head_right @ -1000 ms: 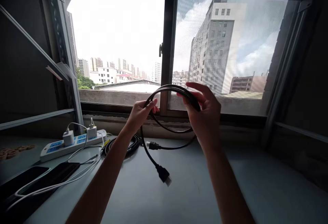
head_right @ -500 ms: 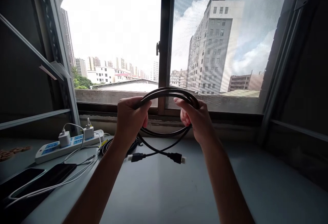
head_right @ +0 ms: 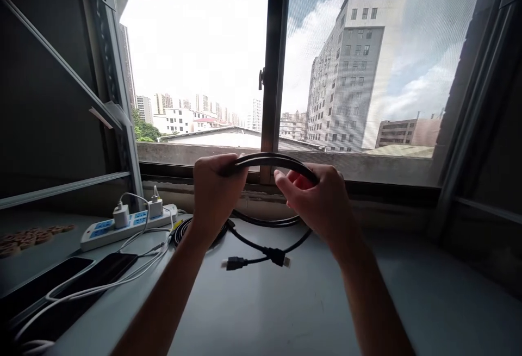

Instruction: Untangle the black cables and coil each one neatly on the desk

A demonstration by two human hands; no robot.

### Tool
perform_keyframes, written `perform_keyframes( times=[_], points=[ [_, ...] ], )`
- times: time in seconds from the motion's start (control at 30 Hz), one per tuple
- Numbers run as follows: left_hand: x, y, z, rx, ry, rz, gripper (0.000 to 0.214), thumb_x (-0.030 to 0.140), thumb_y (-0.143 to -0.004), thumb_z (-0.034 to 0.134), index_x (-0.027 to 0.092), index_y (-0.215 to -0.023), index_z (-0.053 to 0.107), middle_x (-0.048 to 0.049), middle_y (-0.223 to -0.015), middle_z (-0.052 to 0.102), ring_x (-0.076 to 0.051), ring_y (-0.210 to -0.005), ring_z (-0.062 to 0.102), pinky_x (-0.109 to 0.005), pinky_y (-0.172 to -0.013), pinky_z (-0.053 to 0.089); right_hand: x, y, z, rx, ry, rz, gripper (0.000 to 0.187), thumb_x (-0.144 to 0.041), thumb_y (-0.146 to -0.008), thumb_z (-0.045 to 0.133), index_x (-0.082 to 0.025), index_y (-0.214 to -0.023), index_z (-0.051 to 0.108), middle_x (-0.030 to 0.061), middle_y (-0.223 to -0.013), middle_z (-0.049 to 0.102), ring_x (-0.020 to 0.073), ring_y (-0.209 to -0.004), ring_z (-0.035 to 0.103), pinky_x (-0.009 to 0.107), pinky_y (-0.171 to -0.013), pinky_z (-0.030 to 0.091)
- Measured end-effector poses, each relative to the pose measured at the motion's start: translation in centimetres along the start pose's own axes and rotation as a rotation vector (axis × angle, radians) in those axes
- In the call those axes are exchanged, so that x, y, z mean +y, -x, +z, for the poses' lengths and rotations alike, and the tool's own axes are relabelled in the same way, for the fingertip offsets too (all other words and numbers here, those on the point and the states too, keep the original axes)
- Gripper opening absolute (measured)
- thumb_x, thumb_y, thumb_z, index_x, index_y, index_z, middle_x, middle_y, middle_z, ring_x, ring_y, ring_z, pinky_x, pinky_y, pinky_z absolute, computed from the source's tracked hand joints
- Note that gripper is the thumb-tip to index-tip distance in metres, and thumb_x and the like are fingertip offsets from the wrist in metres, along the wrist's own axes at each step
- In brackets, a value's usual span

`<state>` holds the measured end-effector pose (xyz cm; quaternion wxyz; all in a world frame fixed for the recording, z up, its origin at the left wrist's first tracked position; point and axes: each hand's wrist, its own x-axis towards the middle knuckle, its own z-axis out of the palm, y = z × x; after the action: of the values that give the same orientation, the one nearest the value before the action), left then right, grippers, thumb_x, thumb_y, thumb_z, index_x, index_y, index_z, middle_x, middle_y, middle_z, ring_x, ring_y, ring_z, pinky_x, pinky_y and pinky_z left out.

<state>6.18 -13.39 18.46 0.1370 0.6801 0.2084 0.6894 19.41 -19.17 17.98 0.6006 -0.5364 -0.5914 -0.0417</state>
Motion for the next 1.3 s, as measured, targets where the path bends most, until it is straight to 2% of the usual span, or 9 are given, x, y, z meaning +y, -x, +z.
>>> perform_keyframes(
  times=[0.07,0.13,0.3,0.43,0.57,0.7,1.0,1.17,1.3],
  points=[
    [0.1,0.5,0.5,-0.043,-0.068,0.004,0.036,0.022,-0.072,0.053,0.015,-0.043,0.031,0.0042,-0.047,0.018,-0.009,-0.049,0.019,-0.022,-0.044,0.017,0.0,0.2,0.4,0.110,0.160,-0.021,0.035,-0.035,-0.073,0.062,-0.017,-0.046,0.049,-0.0010,-0.038,0.048,0.0106,-0.035,0.046,0.019,-0.036,0.034],
    [0.2,1.1,1.0,-0.074,-0.142,0.009,0.036,0.025,-0.073,0.053,0.015,-0.043,0.035,0.0038,-0.046,0.020,-0.009,-0.049,0.019,-0.023,-0.044,0.016,0.1,0.2,0.5,0.090,0.169,-0.033,0.042,-0.037,-0.077,0.057,-0.016,-0.043,0.045,-0.0014,-0.034,0.044,0.0090,-0.032,0.042,0.018,-0.034,0.030],
    [-0.1,1.4,1.4,-0.106,-0.203,-0.015,0.032,0.024,-0.070,0.052,0.015,-0.043,0.038,0.0033,-0.046,0.022,-0.010,-0.049,0.022,-0.023,-0.045,0.017,0.6,0.0,-0.4,-0.249,-0.115,0.035,0.043,-0.042,-0.072,0.063,-0.017,-0.044,0.042,-0.0042,-0.032,0.039,0.0064,-0.025,0.034,0.016,-0.026,0.021],
    [-0.8,0.4,0.9,-0.134,0.041,-0.178,0.030,0.024,-0.064,0.053,0.016,-0.044,0.032,0.0037,-0.048,0.020,-0.008,-0.049,0.021,-0.022,-0.044,0.016,-0.8,0.7,-1.1,-0.551,-0.337,0.056,0.036,-0.039,-0.076,0.065,-0.018,-0.055,0.044,-0.0062,-0.036,0.044,0.0052,-0.024,0.032,0.014,-0.025,0.024],
    [-0.8,-0.3,0.3,-0.132,0.382,-0.318,0.030,0.023,-0.062,0.055,0.017,-0.046,0.030,0.0051,-0.047,0.022,-0.007,-0.046,0.019,-0.021,-0.042,0.015,-2.5,1.6,-1.3,-0.588,-0.500,0.000,0.036,-0.037,-0.086,0.055,-0.019,-0.057,0.043,-0.0078,-0.033,0.039,0.0057,-0.023,0.032,0.015,-0.025,0.025],
    [-1.1,-0.6,0.0,-0.047,0.526,-0.375,0.036,0.021,-0.065,0.059,0.016,-0.043,0.031,0.0063,-0.041,0.023,-0.005,-0.040,0.020,-0.021,-0.040,0.015,-2.4,1.7,-1.3,-0.429,-0.564,0.032,0.041,-0.039,-0.085,0.058,-0.018,-0.053,0.044,-0.0085,-0.030,0.034,0.0060,-0.021,0.029,0.016,-0.023,0.024],
    [-4.4,0.0,2.1,-0.244,0.578,-0.603,0.035,0.026,-0.072,0.056,0.018,-0.046,0.034,0.0058,-0.040,0.029,-0.008,-0.036,0.040,-0.020,-0.041,0.033,-1.6,0.9,0.0,0.038,-0.623,0.094,0.044,-0.033,-0.072,0.070,-0.019,-0.042,0.040,-0.0076,-0.028,0.029,0.0057,-0.020,0.024,0.020,-0.023,0.015],
    [-4.6,1.2,3.5,-0.439,0.576,-0.691,0.028,0.030,-0.074,0.056,0.015,-0.054,0.044,0.0032,-0.048,0.040,-0.010,-0.043,0.050,-0.020,-0.048,0.042,-1.9,1.6,0.7,0.224,-0.615,-0.082,0.043,-0.030,-0.077,0.067,-0.019,-0.044,0.042,-0.0068,-0.030,0.031,0.0060,-0.024,0.027,0.021,-0.027,0.018],
    [-4.2,2.3,4.7,-0.716,0.490,-0.743,0.025,0.032,-0.079,0.049,0.012,-0.065,0.053,-0.0028,-0.055,0.053,-0.013,-0.042,0.052,-0.020,-0.040,0.036,-1.9,2.0,1.4,0.309,-0.533,-0.196,0.041,-0.028,-0.079,0.065,-0.019,-0.044,0.043,-0.0066,-0.032,0.033,0.0063,-0.026,0.029,0.021,-0.029,0.022]
  ],
)
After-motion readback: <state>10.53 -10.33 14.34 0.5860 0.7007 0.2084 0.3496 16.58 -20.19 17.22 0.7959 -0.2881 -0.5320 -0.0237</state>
